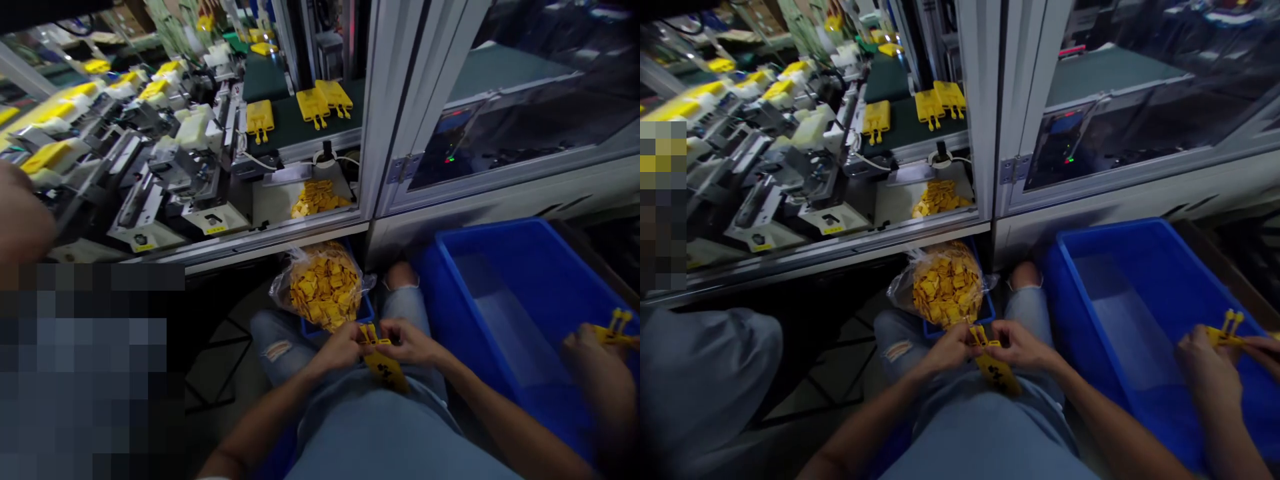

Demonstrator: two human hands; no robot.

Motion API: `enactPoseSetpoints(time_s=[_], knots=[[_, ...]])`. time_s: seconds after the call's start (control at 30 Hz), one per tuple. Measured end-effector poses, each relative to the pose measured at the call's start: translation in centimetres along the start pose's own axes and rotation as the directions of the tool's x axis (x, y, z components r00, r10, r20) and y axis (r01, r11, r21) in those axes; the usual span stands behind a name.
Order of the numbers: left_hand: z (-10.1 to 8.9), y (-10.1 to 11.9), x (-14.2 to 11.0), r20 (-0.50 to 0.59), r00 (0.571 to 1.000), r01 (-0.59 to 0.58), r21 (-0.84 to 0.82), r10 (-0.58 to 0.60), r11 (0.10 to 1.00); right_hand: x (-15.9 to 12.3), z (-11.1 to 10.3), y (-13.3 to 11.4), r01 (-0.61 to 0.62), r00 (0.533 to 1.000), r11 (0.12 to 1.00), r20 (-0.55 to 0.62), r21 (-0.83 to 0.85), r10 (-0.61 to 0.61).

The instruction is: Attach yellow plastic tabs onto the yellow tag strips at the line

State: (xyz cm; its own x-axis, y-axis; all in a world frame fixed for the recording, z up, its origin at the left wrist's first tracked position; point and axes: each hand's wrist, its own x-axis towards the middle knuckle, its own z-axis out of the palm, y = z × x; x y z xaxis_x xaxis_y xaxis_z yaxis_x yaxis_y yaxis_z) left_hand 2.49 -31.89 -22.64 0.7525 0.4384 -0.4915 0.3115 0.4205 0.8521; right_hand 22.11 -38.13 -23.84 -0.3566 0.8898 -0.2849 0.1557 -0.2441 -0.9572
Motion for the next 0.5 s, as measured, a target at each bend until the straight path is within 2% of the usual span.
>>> enactPoseSetpoints(time_s=[0.17,0.3,0.4,0.43,0.5], knots=[[0.2,-1.0,-0.6,-0.073,0.997,-0.017,-0.085,0.011,0.996,0.4,1.3,0.3,0.033,0.999,0.999,-0.040,-0.042,-0.034],[-1.2,-1.3,-0.7,-0.106,0.994,-0.014,-0.048,0.009,0.999,2.7,0.9,0.7,0.014,0.998,0.997,-0.062,-0.072,-0.019],[-3.5,1.1,-2.0,-0.147,0.989,-0.031,0.001,0.030,1.000,6.9,0.0,0.2,0.061,0.978,0.988,-0.191,-0.138,-0.087],[-4.4,2.5,-2.8,-0.180,0.983,-0.043,0.005,0.043,0.999,8.5,-0.3,0.0,0.066,0.963,0.973,-0.243,-0.220,-0.120],[-6.4,5.8,-4.9,-0.276,0.956,-0.099,0.014,0.099,0.995,11.9,-0.3,-0.2,0.044,0.945,0.906,-0.276,-0.421,-0.174]])
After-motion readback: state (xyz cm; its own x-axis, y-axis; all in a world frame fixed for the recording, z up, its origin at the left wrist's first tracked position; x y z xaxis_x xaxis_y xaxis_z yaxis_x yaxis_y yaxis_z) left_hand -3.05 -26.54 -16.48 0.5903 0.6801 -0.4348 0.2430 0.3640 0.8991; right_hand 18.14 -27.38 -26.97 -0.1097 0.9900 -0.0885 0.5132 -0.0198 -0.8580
